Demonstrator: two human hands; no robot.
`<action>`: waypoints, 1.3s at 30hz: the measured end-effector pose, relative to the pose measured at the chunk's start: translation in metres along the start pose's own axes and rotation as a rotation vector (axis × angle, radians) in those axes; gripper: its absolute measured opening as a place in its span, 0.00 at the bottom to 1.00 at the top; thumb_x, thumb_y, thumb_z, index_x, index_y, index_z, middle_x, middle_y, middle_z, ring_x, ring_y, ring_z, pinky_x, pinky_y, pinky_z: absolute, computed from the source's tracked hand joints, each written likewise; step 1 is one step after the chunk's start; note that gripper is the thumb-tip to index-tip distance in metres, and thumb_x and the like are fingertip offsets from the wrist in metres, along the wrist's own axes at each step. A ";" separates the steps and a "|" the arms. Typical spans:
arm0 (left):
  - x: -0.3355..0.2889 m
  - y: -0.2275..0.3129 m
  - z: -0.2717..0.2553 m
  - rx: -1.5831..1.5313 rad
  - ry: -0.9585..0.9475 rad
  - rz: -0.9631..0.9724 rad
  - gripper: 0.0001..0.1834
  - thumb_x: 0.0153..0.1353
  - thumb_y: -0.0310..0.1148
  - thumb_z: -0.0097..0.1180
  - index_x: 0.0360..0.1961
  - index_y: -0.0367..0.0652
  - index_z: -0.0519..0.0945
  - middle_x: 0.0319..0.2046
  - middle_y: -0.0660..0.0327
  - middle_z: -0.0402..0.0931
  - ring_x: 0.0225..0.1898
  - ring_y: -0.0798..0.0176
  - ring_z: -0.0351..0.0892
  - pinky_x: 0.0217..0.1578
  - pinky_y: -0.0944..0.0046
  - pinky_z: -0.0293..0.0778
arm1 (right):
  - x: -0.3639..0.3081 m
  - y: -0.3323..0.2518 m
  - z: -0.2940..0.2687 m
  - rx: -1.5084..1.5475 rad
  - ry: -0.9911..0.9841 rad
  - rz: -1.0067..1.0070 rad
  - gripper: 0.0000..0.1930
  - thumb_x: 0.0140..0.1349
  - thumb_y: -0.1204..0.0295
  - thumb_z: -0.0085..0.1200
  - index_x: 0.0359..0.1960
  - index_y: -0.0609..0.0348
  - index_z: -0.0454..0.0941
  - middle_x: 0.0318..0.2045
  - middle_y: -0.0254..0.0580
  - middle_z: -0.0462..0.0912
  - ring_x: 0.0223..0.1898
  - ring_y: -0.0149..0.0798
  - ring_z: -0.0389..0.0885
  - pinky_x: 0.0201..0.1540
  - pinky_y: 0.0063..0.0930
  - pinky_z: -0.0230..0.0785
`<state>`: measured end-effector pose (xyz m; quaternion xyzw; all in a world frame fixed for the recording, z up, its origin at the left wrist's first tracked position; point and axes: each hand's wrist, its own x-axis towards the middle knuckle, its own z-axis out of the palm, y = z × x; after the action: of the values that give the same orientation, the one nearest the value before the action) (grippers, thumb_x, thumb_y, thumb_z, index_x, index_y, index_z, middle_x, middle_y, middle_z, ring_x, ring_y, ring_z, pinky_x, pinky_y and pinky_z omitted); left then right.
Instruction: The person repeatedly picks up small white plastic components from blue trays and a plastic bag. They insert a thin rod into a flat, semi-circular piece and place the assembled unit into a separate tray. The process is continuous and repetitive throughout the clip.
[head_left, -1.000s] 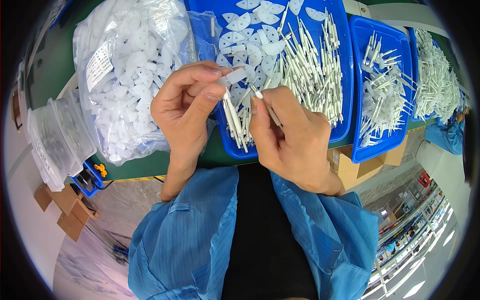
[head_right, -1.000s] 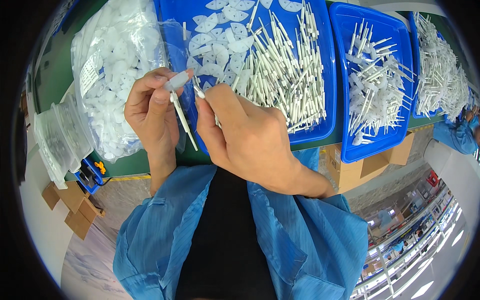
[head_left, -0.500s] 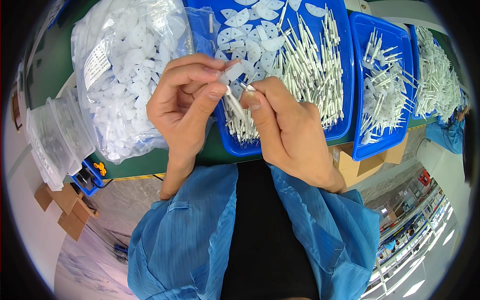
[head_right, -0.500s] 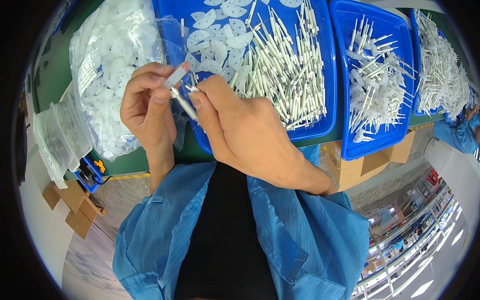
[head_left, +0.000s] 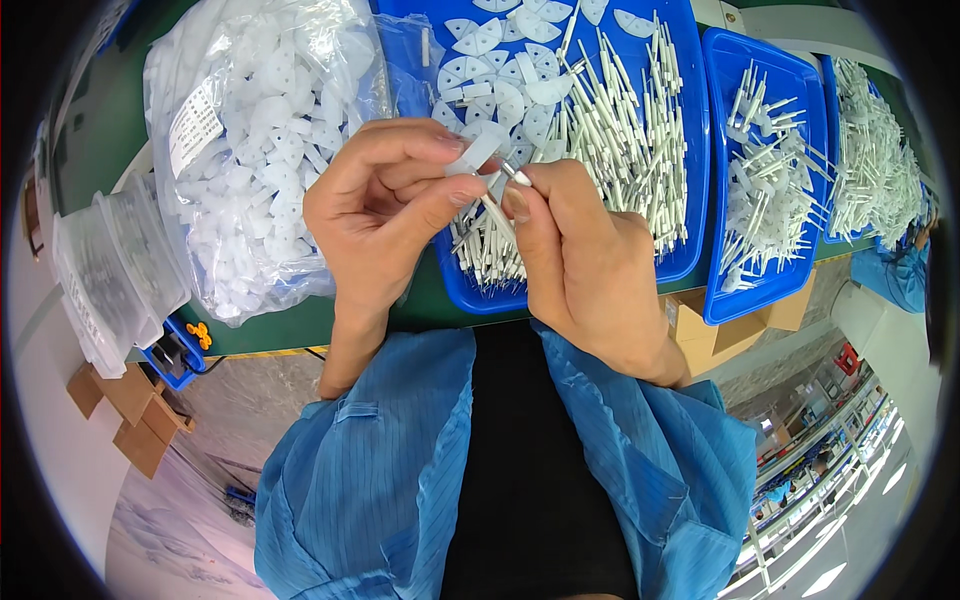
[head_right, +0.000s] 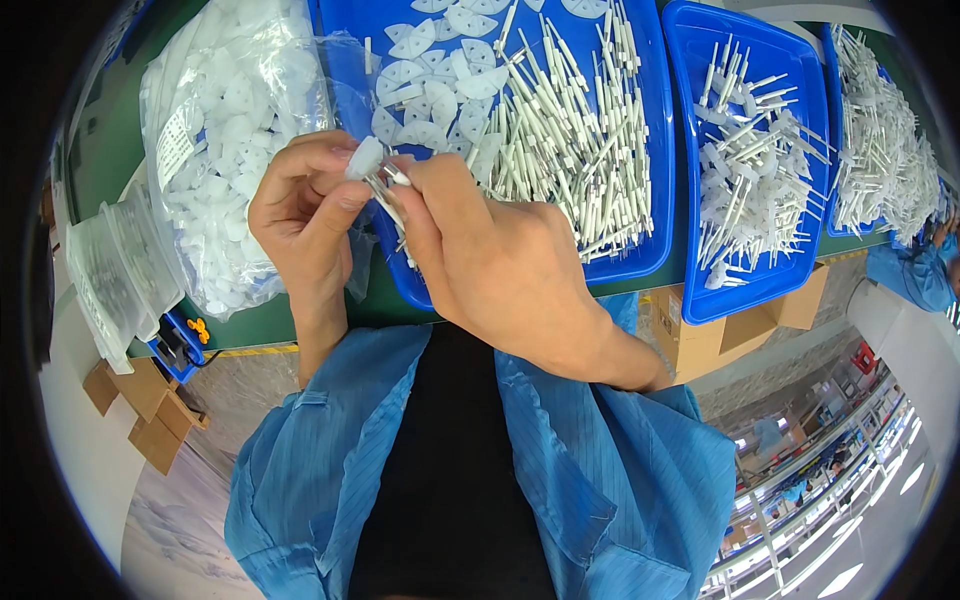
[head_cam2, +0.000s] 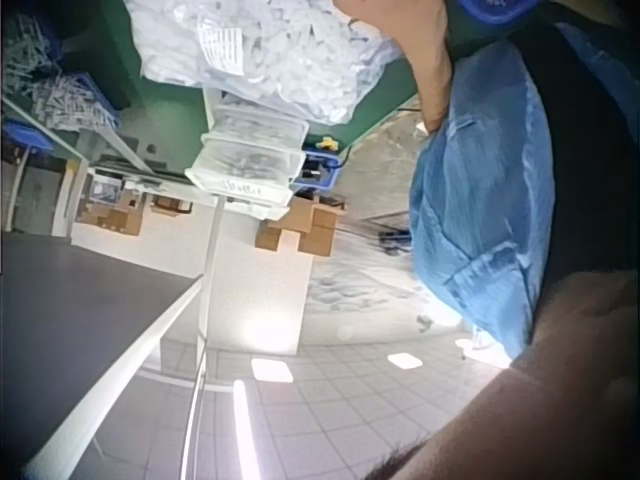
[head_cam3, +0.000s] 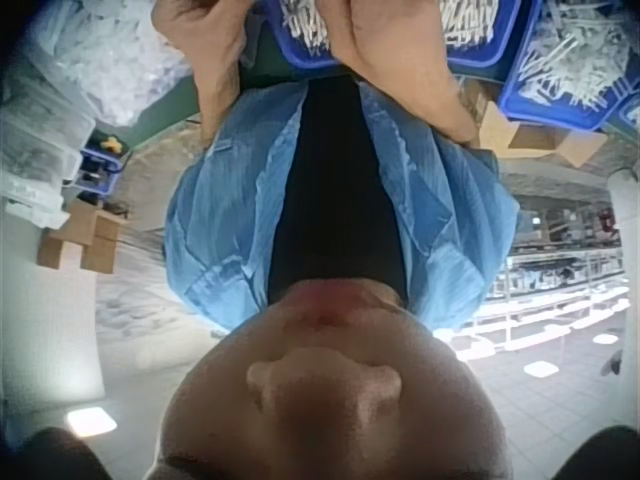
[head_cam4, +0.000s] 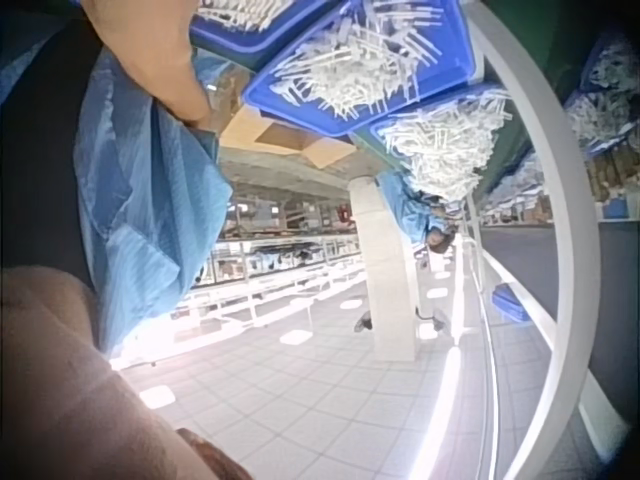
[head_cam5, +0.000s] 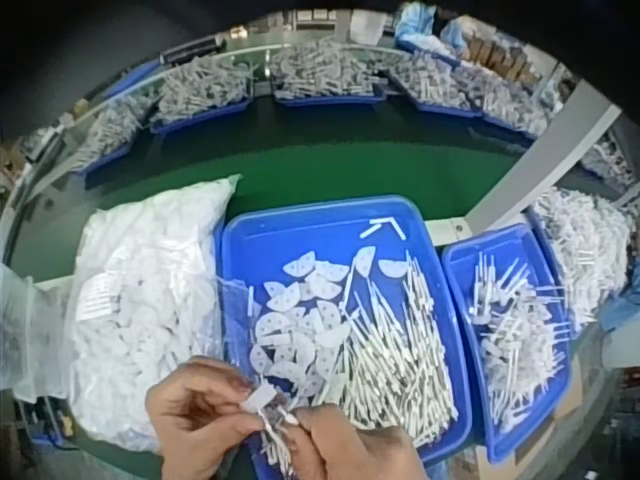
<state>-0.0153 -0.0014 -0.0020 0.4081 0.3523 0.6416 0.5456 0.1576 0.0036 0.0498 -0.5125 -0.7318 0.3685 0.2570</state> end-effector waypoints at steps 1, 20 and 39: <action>0.000 -0.002 -0.002 0.028 0.009 0.025 0.13 0.57 0.12 0.63 0.43 0.27 0.78 0.46 0.48 0.78 0.47 0.59 0.83 0.50 0.64 0.82 | 0.000 0.000 0.000 -0.023 0.003 -0.005 0.04 0.69 0.75 0.54 0.43 0.60 0.75 0.20 0.46 0.79 0.19 0.48 0.82 0.21 0.37 0.71; 0.000 -0.003 -0.007 0.124 -0.067 0.064 0.15 0.53 0.14 0.67 0.42 0.29 0.79 0.44 0.48 0.79 0.44 0.62 0.82 0.44 0.67 0.80 | 0.004 0.013 -0.003 0.120 -0.068 -0.088 0.07 0.68 0.70 0.57 0.41 0.59 0.75 0.16 0.40 0.76 0.15 0.42 0.79 0.16 0.34 0.67; -0.003 0.008 0.008 0.477 -0.027 0.352 0.17 0.43 0.24 0.77 0.36 0.32 0.85 0.35 0.52 0.84 0.36 0.59 0.85 0.37 0.66 0.80 | 0.014 0.038 0.010 -0.005 0.137 -0.504 0.13 0.53 0.75 0.65 0.39 0.61 0.77 0.23 0.40 0.76 0.23 0.43 0.77 0.26 0.36 0.70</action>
<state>-0.0114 -0.0056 0.0081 0.5881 0.4096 0.6199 0.3195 0.1664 0.0215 0.0129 -0.3387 -0.8180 0.2554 0.3885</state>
